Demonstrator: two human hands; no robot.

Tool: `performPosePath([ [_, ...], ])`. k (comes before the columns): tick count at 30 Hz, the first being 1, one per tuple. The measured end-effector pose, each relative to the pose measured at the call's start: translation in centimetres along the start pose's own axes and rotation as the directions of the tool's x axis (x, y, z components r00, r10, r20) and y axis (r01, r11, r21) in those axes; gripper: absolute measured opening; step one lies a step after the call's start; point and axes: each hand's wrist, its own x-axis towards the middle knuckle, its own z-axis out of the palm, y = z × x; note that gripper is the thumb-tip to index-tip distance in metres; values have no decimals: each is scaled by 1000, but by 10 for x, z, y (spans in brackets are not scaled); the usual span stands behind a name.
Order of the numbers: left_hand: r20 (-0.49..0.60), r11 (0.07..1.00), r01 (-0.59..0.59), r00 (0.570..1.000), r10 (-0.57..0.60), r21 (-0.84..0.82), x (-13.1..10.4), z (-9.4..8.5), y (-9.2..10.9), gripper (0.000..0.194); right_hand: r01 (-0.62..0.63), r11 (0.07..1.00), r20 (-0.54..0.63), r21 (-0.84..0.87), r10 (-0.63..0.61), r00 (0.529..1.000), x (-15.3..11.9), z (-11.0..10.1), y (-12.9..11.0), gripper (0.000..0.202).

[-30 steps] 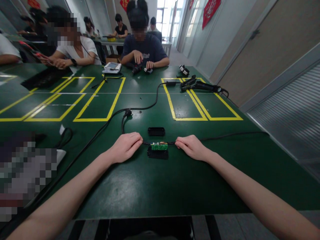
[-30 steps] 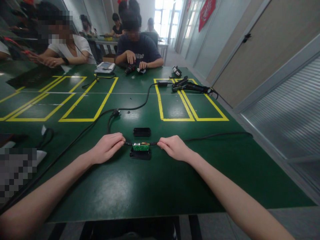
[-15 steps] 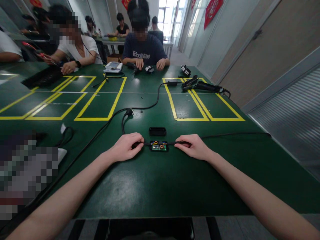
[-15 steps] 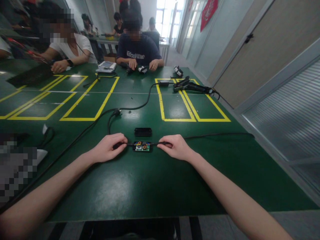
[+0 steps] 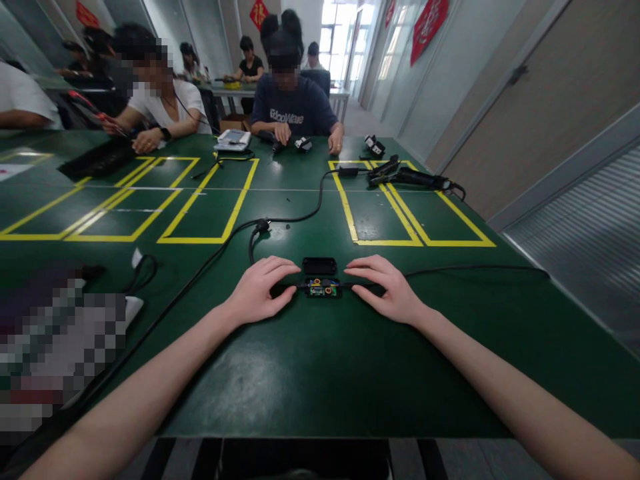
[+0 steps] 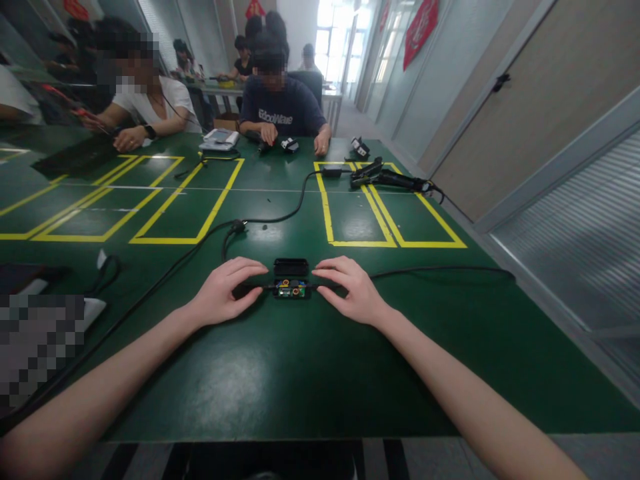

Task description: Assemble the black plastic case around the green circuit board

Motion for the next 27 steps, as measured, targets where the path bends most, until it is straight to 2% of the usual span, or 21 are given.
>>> performPosePath([
  [6, 116, 997, -77, 990, 76, 5, -4, 9, 1, 35, 123, 992, 70, 13, -124, 990, 5, 5, -7, 17],
  [9, 136, 996, -82, 988, 78, 23, -4, 13, 0, 33, 117, 993, 87, 21, -119, 989, 7, 7, -9, 13],
  [13, 109, 998, -68, 992, 67, 11, -2, 14, 0, 26, 84, 996, 150, 21, -86, 985, 6, 10, -10, 2],
  [17, 121, 998, -64, 991, 62, 13, -1, 15, 1, 27, 59, 998, 151, 9, -59, 987, 3, 13, -8, 9],
  [19, 136, 997, -70, 989, 65, 27, 0, 16, 3, 38, 20, 1000, 87, -18, -18, 996, 2, 14, -5, 11],
  [21, 144, 997, -58, 988, 51, 48, 0, 18, 3, 54, -34, 997, 46, -64, 37, 998, 2, 16, -2, 23],
  [24, 163, 995, -14, 987, -3, 101, 0, 23, 2, 65, -93, 984, 119, -154, 112, 987, 3, 19, 2, 47],
  [27, 190, 988, 37, 980, -65, 148, 0, 27, 0, 63, -109, 980, 200, -169, 142, 969, 3, 22, 5, 49],
])
